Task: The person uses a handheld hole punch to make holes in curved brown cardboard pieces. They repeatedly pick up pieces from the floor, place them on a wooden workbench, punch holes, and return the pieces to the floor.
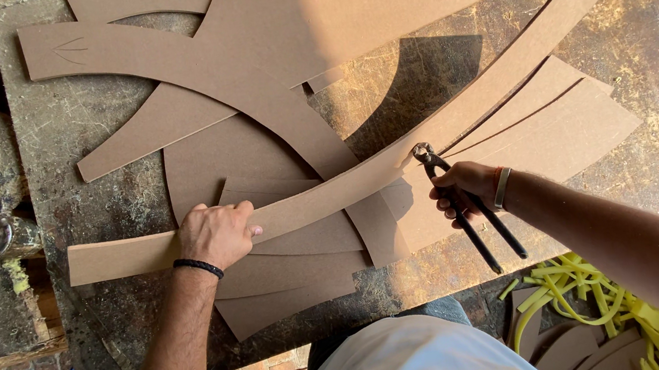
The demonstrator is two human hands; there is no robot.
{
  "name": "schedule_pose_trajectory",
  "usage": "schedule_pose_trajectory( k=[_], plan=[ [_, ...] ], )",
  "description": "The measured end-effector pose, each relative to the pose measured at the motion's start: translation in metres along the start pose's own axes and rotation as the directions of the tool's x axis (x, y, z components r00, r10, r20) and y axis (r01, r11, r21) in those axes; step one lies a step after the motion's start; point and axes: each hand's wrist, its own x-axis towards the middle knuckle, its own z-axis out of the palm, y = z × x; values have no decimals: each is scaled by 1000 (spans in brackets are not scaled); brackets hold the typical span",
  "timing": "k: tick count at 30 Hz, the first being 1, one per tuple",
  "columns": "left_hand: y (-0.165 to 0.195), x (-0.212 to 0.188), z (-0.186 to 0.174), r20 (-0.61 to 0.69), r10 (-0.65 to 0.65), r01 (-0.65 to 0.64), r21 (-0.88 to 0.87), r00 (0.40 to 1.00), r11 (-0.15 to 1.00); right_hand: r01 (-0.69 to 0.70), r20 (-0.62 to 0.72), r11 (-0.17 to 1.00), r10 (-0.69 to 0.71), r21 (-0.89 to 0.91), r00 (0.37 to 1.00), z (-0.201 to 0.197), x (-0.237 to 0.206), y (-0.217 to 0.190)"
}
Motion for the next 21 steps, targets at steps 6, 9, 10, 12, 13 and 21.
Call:
schedule_pose_trajectory(
  k=[6, 9, 10, 12, 13, 21],
  plan=[
    [5, 5, -2, -67, -5, 4, -18, 998, 1000, -61, -13, 997, 61, -47, 998, 5, -19, -6],
    [37, 26, -5, 110, -37, 50, -120, 993, 992, -30, 8, 999, 30, 19, 1000, 7, -9, 0],
    [57, 40, -5, 56, -3, 13, -182, 998, 983, -24, -22, 1000, 24, 12, 999, 8, -3, 4],
    [102, 66, 0, -60, -12, 2, -173, 998, 985, -11, -87, 1000, 11, 0, 996, 14, 8, 14],
    [119, 77, 3, -121, -46, 33, -105, 992, 994, 12, -111, 999, -7, 42, 994, 17, 13, 19],
    [114, 105, 18, -198, -43, 7, -177, 979, 984, 167, -304, 966, -102, 196, 947, 51, 31, 40]
  ],
)
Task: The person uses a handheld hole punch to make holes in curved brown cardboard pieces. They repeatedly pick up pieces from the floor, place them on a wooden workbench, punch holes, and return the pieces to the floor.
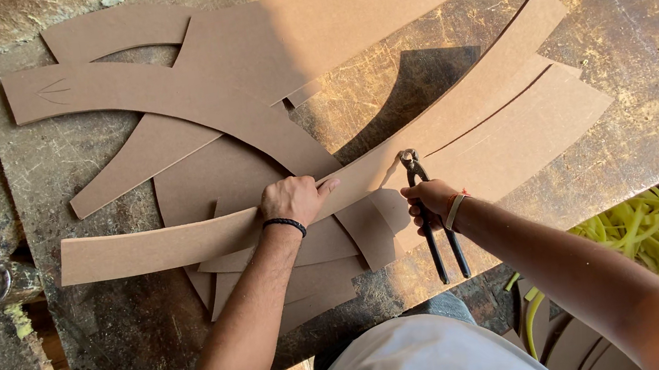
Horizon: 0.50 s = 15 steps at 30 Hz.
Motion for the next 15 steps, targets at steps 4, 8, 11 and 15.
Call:
schedule_pose_trajectory(
  k=[4, 8, 11, 15],
  plan=[
    [-1, 10, -2, 15, 18, -18, 12, 1000, 1000, 46, 29, 991, -50, 127, 998, 10, -1, 7],
    [3, 11, 9, 88, -35, 37, -18, 995, 999, 60, -13, 959, -59, 276, 998, 32, 0, 2],
    [12, 1, 22, 72, -131, 139, -128, 989, 982, 96, -82, 956, -75, 279, 994, 42, -3, 0],
    [8, -20, 29, 115, -173, 185, -100, 978, 978, 147, -77, 957, -131, 249, 988, 25, -10, 15]
  ],
)
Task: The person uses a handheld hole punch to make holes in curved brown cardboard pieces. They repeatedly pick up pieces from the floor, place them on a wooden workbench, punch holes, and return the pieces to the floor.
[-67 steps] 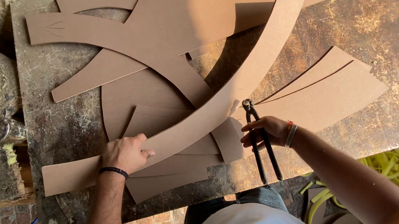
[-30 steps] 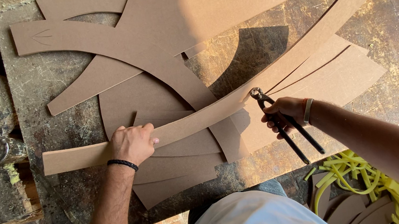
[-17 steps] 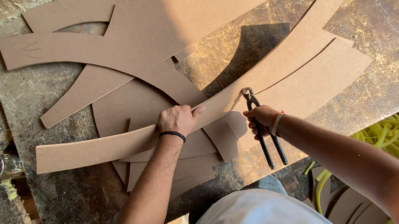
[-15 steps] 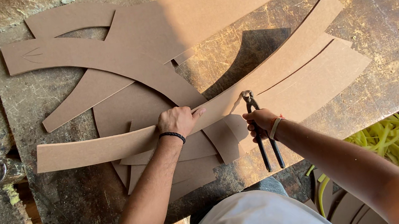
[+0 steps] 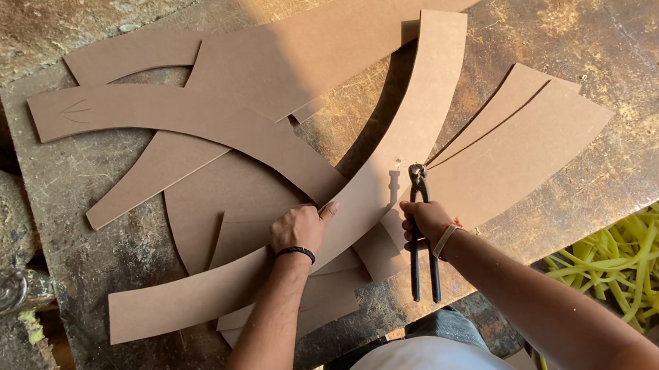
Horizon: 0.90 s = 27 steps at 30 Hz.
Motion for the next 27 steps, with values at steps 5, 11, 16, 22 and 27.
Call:
schedule_pose_trajectory(
  k=[5, 11, 16, 22, 27],
  plan=[
    [-33, -40, 6, -27, -147, 145, -53, 989, 988, 14, 46, 987, -7, -159, 999, -33, -3, 0],
    [-39, -119, 63, -145, -440, 356, -394, 886, 847, 85, 235, 932, 1, -353, 972, -26, -2, -17],
    [-53, -214, 114, -8, -723, 570, -610, 690, 550, 140, 366, 847, 69, -513, 928, 13, 6, -12],
    [-53, -362, 174, 51, -929, 648, -731, 366, 215, 251, 506, 709, 172, -659, 845, 88, -5, 31],
    [-26, -472, 251, 319, -940, 673, -722, 118, -160, 364, 599, 599, 252, -713, 760, 154, -39, 77]
  ],
)
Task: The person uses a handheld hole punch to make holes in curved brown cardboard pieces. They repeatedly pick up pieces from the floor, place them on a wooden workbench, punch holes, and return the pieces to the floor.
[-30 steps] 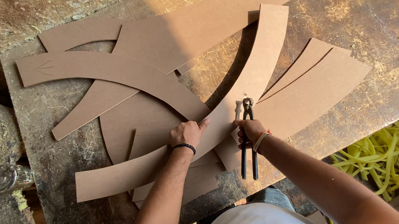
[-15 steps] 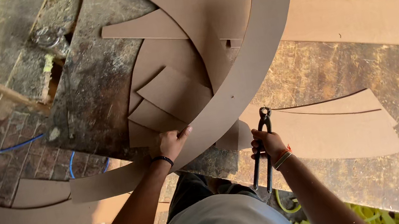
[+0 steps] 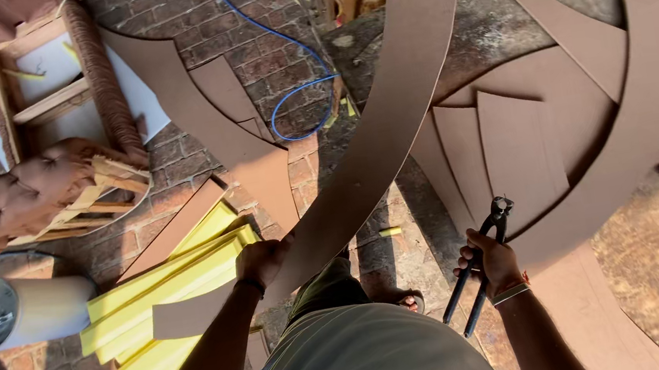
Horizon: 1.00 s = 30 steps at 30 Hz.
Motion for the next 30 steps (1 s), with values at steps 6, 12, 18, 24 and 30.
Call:
schedule_pose_trajectory(
  k=[6, 12, 18, 24, 30],
  plan=[
    [-109, -25, 0, 54, -327, 330, -73, 943, 941, 22, 27, 986, -18, -166, 999, 88, 18, -20],
    [-124, 47, -57, -10, -530, 529, -50, 848, 847, 39, 7, 993, -39, -109, 999, 147, 29, -26],
    [-115, 217, -163, -43, -654, 586, -402, 755, 703, 11, -174, 990, -36, -139, 984, 166, 22, -26],
    [-96, 320, -229, -97, -311, 304, -78, 946, 949, 34, -289, 996, -8, 87, 957, 129, -6, 3],
    [14, 284, -107, 247, 271, -305, 111, 930, 946, -35, -507, 967, 163, 252, 846, 72, -60, 69]
  ],
)
